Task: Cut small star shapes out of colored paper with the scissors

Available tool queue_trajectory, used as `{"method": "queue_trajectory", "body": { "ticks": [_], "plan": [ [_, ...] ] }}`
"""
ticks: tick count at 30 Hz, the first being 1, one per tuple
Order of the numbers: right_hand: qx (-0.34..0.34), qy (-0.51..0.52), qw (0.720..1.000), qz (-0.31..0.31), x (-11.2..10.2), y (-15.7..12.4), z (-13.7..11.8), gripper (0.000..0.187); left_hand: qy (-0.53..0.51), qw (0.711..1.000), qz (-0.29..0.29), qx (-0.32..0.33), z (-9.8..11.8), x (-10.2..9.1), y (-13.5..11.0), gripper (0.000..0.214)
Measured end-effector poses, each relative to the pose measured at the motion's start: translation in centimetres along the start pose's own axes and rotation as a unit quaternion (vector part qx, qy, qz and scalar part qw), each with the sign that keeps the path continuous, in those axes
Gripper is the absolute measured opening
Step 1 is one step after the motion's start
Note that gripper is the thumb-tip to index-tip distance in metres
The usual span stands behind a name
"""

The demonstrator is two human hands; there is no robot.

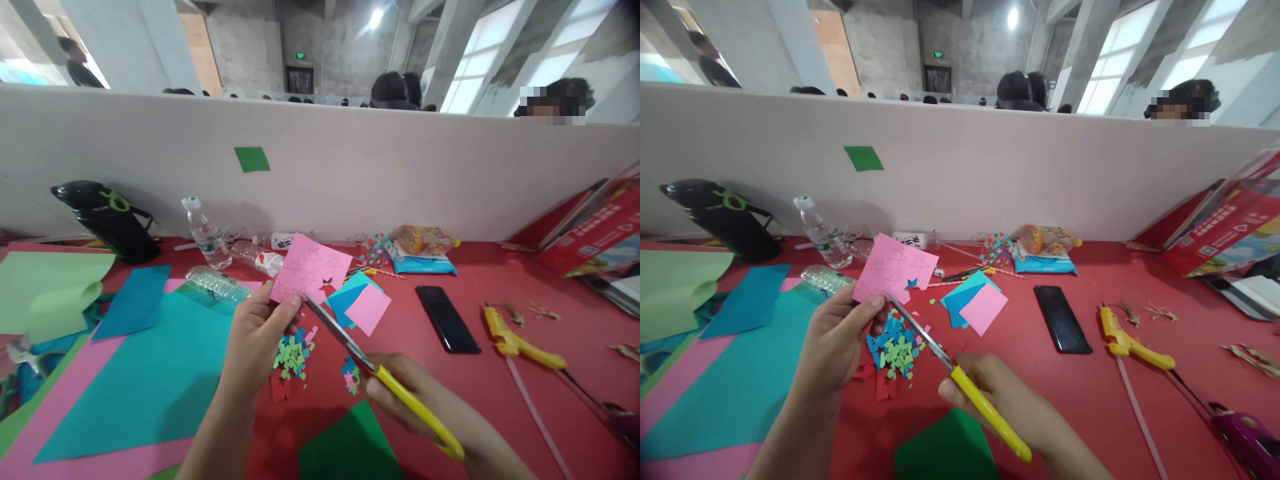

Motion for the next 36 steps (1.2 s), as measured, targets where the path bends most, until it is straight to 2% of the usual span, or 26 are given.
{"method": "queue_trajectory", "body": {
  "ticks": [17,26,36],
  "plan": [
    [-0.017,-0.013,1.0,0.009,-0.1,0.4,1.0,0.055,0.032,0.999,-0.008,-0.026,0.4,0.0,0.1,0.014],
    [-0.008,-0.006,1.0,0.002,0.0,0.1,0.4,0.052,0.082,0.995,-0.052,-0.033,0.9,-0.5,0.1,0.014],
    [-0.016,-0.023,1.0,0.012,0.2,0.7,1.4,0.053,0.061,0.996,-0.045,-0.039,0.7,-0.5,0.3,0.015]
  ]
}}
Point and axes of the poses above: each hand's wrist, its own y-axis towards the middle knuckle, its own x-axis out of the palm, z = x × y, the point moved 2 cm from there along y, towards the middle knuckle, and after that the axes turned 10 degrees about x, right-handed, at the moved point
